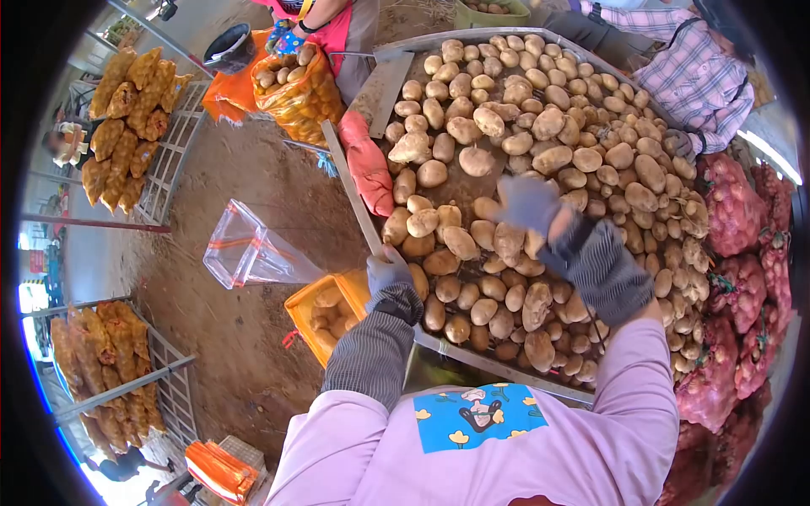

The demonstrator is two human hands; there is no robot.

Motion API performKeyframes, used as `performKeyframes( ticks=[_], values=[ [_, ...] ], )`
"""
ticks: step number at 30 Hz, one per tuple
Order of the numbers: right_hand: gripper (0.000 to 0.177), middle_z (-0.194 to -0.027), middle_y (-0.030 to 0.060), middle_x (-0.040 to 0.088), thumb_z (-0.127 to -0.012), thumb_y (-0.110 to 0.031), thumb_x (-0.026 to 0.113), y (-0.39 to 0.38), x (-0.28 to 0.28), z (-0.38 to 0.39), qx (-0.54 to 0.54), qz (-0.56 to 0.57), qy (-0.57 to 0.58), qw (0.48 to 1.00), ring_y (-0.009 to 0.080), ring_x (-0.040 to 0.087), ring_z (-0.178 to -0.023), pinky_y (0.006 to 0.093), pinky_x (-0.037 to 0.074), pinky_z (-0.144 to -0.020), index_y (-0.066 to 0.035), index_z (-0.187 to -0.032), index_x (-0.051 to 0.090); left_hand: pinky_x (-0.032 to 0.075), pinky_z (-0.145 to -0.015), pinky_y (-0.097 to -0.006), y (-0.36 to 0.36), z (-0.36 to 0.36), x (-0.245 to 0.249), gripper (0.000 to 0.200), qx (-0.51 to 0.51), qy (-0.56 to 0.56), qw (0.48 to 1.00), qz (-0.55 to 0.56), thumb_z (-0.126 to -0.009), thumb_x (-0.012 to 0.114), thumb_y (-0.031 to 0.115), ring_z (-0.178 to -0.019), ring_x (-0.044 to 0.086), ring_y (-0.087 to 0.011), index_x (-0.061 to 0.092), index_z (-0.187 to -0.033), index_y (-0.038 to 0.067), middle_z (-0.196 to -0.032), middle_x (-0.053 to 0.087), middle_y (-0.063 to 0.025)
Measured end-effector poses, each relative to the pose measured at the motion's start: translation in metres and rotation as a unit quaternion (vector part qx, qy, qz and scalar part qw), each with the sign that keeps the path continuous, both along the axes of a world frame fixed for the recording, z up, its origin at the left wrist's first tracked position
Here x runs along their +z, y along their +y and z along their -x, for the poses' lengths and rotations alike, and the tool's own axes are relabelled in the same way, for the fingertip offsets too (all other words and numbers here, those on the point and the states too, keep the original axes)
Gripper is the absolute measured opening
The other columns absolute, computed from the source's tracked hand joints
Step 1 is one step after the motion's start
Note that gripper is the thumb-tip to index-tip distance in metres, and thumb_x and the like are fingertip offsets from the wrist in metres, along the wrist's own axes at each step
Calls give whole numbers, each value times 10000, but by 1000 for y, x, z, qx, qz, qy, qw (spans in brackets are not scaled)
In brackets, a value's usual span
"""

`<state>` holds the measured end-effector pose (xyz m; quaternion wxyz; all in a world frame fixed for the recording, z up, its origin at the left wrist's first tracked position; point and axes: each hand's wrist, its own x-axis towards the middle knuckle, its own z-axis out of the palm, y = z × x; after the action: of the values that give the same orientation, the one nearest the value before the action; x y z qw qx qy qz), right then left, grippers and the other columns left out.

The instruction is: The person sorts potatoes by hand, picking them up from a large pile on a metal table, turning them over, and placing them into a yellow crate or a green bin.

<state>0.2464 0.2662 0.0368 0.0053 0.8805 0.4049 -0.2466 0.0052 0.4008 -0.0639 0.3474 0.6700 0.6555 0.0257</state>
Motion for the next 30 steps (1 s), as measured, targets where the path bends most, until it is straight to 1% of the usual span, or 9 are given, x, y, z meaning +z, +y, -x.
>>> performKeyframes(
  ticks=[3,5,6,10,14,20,24,27,30],
  values=[
    [534,-1011,142,617,-788,-525,704,-43,-31,56,69,-5,-66,995,284,645,-887,434,511,-725,-71,-1058,629,500,-874,-495,1,1,-5,551,3,-4,1000,-4,-985,454,488,-1011,631,-437,558,-1108,-39,-1080,646,-273],
    [609,-1035,113,574,-744,-529,736,-41,-34,79,90,43,-223,970,268,603,-920,398,491,-710,-94,-1143,588,500,-877,-493,2,2,-10,556,-3,6,1000,-4,-985,454,487,-1020,630,-438,555,-1113,-45,-1082,645,-278],
    [708,-1068,100,549,-706,-502,768,-43,-37,81,77,48,-202,975,269,568,-967,379,476,-712,-105,-1246,537,503,-874,-491,1,2,-11,562,0,7,1000,-12,-983,453,488,-1022,629,-445,559,-1103,-50,-1082,644,-282],
    [730,-1128,141,541,-724,-387,776,-55,-13,102,92,4,-121,988,307,554,-1005,416,492,-751,-114,-1344,506,508,-862,-490,0,3,-14,558,0,-16,1000,-17,-982,455,486,-1001,636,-448,567,-1084,-52,-1062,647,-287],
    [553,-1250,121,464,-766,-308,736,-70,-48,130,72,-102,-150,981,307,542,-1024,422,519,-756,-163,-1258,530,511,-853,-491,1,3,-19,552,-1,-19,1000,-25,-979,462,483,-979,646,-443,575,-1063,-50,-1039,655,-284],
    [586,-1228,113,492,-751,-252,722,-73,-43,143,128,-107,-90,982,311,563,-990,433,528,-756,-222,-1301,523,510,-862,-490,1,4,-19,567,-3,-18,999,-32,-974,457,491,-993,645,-439,587,-1052,-55,-1043,655,-286],
    [611,-1244,113,501,-744,-231,723,-79,-34,152,199,-113,-83,970,324,580,-1012,440,525,-804,-182,-1318,520,506,-881,-484,3,3,-27,582,1,-15,999,-33,-972,452,494,-1022,640,-433,585,-1087,-62,-1064,651,-289],
    [657,-1236,118,521,-744,-220,725,-78,-30,157,99,-140,-6,985,328,585,-1062,434,512,-860,-122,-1354,501,503,-898,-479,3,3,-25,589,3,-4,1000,-23,-973,455,491,-1050,634,-430,573,-1123,-66,-1102,645,-291],
    [716,-1223,136,542,-752,-248,732,-80,-25,148,26,-34,54,998,330,576,-1106,429,503,-895,-69,-1391,464,498,-914,-475,4,4,-13,589,-6,-21,1000,14,-972,460,485,-1073,628,-428,561,-1153,-66,-1135,638,-293]
  ],
)
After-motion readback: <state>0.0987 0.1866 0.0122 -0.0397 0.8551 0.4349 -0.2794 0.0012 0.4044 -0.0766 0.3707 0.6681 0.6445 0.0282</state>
